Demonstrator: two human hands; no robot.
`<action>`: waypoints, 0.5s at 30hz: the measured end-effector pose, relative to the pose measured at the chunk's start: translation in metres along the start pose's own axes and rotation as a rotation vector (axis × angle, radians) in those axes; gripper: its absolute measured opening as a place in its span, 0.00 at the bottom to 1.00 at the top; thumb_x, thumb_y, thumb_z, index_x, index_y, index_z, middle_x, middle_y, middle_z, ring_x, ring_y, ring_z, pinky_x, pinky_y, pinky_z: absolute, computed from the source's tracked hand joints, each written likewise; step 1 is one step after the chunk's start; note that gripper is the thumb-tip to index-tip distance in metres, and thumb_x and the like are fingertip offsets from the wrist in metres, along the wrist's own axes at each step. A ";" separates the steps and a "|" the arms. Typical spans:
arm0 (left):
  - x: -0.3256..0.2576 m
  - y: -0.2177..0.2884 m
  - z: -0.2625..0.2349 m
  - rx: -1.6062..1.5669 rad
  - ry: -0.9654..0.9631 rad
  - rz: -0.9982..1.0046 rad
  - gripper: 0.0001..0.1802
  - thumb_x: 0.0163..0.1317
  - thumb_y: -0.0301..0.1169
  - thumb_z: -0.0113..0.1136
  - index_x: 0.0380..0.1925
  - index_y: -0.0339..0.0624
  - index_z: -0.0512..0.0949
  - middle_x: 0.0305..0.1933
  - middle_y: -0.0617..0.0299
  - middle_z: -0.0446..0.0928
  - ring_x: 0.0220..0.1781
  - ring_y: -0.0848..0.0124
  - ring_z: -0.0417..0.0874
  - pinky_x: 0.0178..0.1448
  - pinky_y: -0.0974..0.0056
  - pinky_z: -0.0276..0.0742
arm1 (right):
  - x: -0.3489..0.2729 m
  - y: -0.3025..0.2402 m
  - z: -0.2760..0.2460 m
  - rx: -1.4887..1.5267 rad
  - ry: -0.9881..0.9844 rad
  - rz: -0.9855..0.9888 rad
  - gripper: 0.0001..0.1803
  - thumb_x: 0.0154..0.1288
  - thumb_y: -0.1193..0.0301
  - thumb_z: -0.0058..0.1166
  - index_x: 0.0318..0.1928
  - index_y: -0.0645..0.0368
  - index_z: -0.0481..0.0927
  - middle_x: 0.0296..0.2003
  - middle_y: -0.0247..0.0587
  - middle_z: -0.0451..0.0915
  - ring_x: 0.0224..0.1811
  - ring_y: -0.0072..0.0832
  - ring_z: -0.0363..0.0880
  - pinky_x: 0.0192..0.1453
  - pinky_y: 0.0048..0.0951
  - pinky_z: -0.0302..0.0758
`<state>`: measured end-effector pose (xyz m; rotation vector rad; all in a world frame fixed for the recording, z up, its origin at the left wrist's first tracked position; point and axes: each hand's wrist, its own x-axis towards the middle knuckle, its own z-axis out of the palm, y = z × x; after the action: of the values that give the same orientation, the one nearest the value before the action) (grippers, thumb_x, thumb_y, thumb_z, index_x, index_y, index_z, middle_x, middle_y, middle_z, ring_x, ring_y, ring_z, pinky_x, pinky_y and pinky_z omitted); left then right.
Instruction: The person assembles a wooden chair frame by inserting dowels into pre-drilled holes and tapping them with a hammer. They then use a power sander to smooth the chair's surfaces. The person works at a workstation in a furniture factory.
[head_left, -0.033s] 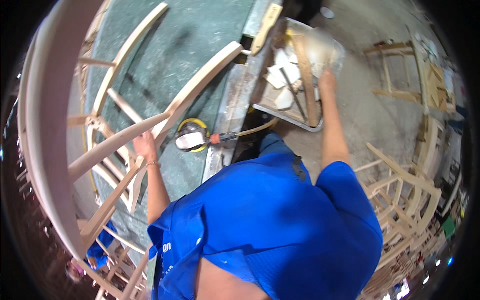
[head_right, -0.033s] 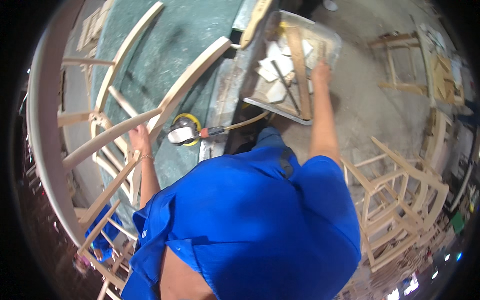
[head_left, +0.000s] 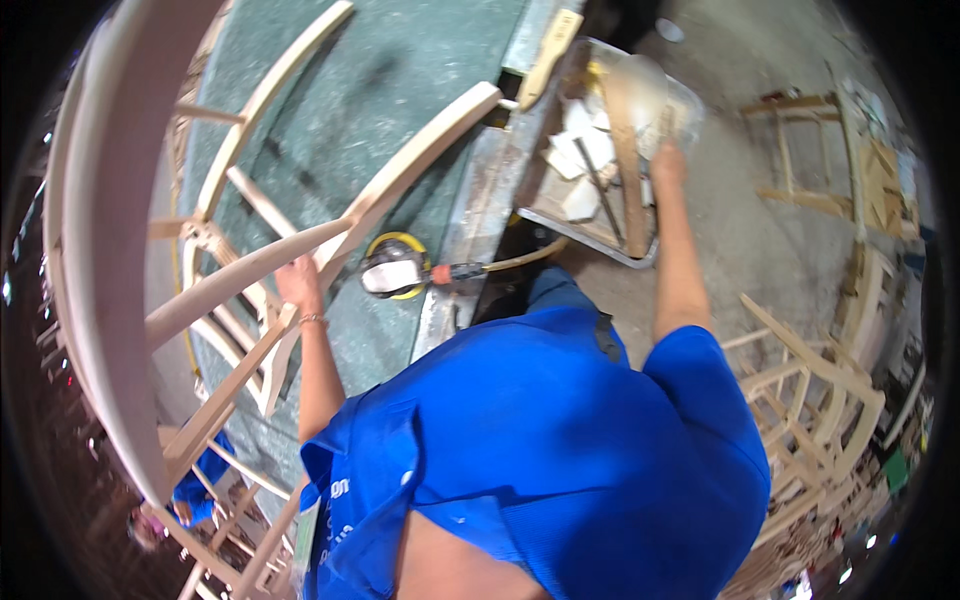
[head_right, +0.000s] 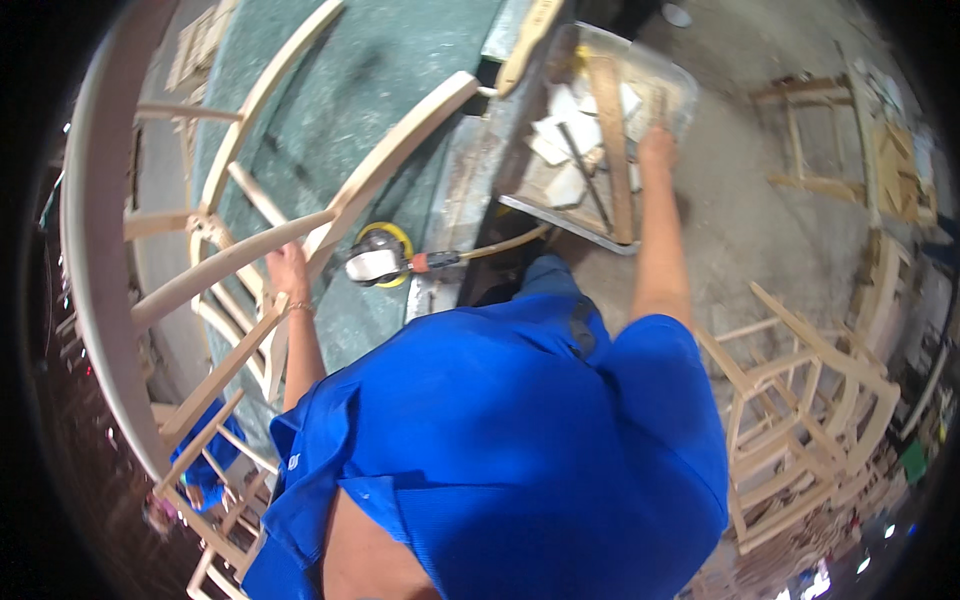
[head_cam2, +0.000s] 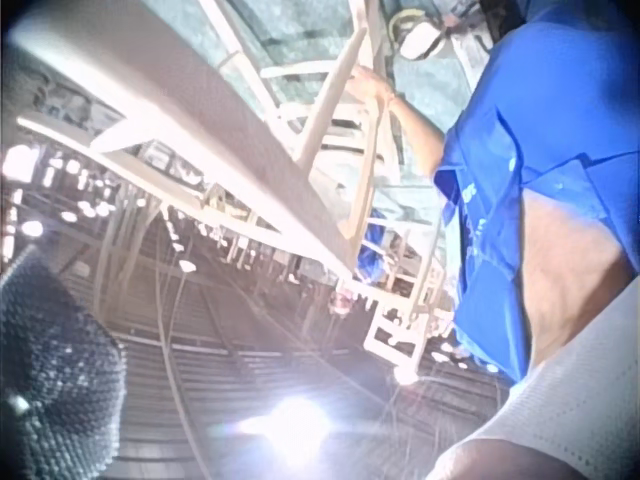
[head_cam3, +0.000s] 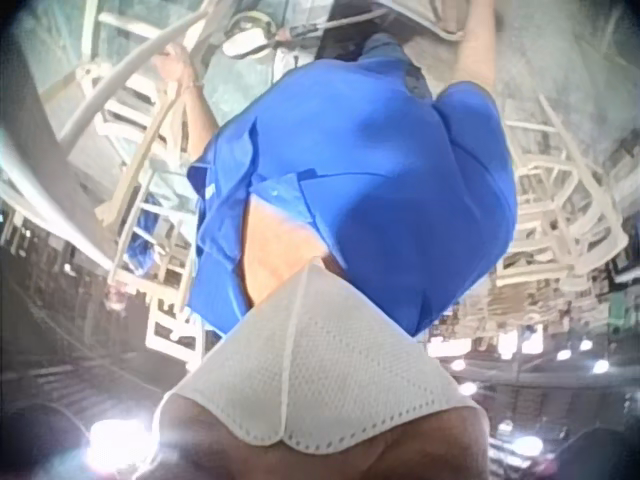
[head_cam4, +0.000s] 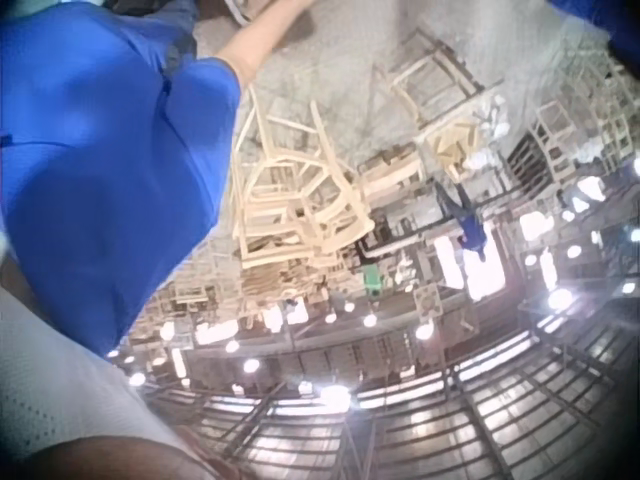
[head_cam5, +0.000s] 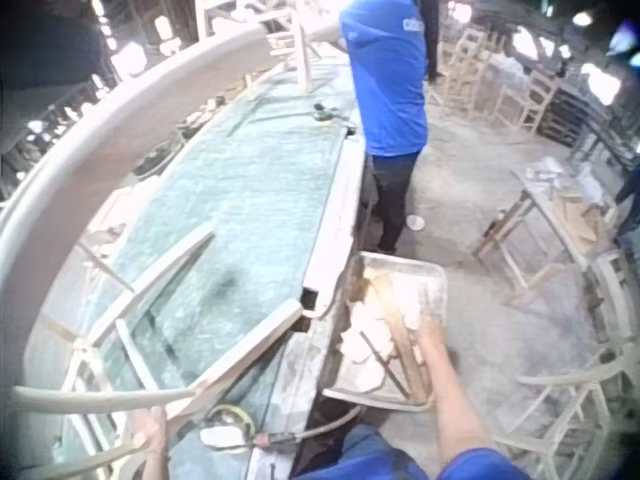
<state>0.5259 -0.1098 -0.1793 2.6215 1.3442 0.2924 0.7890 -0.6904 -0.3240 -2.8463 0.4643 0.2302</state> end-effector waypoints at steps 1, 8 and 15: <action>0.001 0.009 -0.003 -0.056 -0.121 -0.082 0.20 0.59 0.45 0.53 0.36 0.39 0.83 0.40 0.42 0.81 0.43 0.46 0.82 0.45 0.50 0.74 | 0.008 0.003 -0.004 -0.008 0.004 0.005 0.19 0.67 0.66 0.40 0.50 0.65 0.76 0.40 0.63 0.81 0.44 0.57 0.81 0.49 0.53 0.75; 0.043 0.068 -0.048 -0.864 -0.238 -0.168 0.24 0.68 0.45 0.56 0.57 0.43 0.73 0.46 0.61 0.80 0.46 0.74 0.79 0.49 0.67 0.75 | 0.026 -0.043 -0.063 0.419 -0.095 -0.072 0.27 0.60 0.60 0.58 0.57 0.60 0.74 0.44 0.55 0.83 0.47 0.45 0.83 0.48 0.41 0.78; 0.037 0.177 -0.100 -1.110 -1.177 0.229 0.31 0.70 0.46 0.51 0.66 0.42 0.62 0.54 0.57 0.78 0.58 0.66 0.78 0.59 0.56 0.75 | -0.149 -0.288 -0.139 1.125 -0.562 -0.732 0.24 0.64 0.61 0.59 0.58 0.56 0.73 0.33 0.39 0.81 0.34 0.25 0.80 0.38 0.31 0.77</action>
<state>0.6593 -0.1745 -0.0357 1.4479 0.2719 -0.3589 0.7609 -0.4200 -0.0996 -1.5787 -0.4495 0.4216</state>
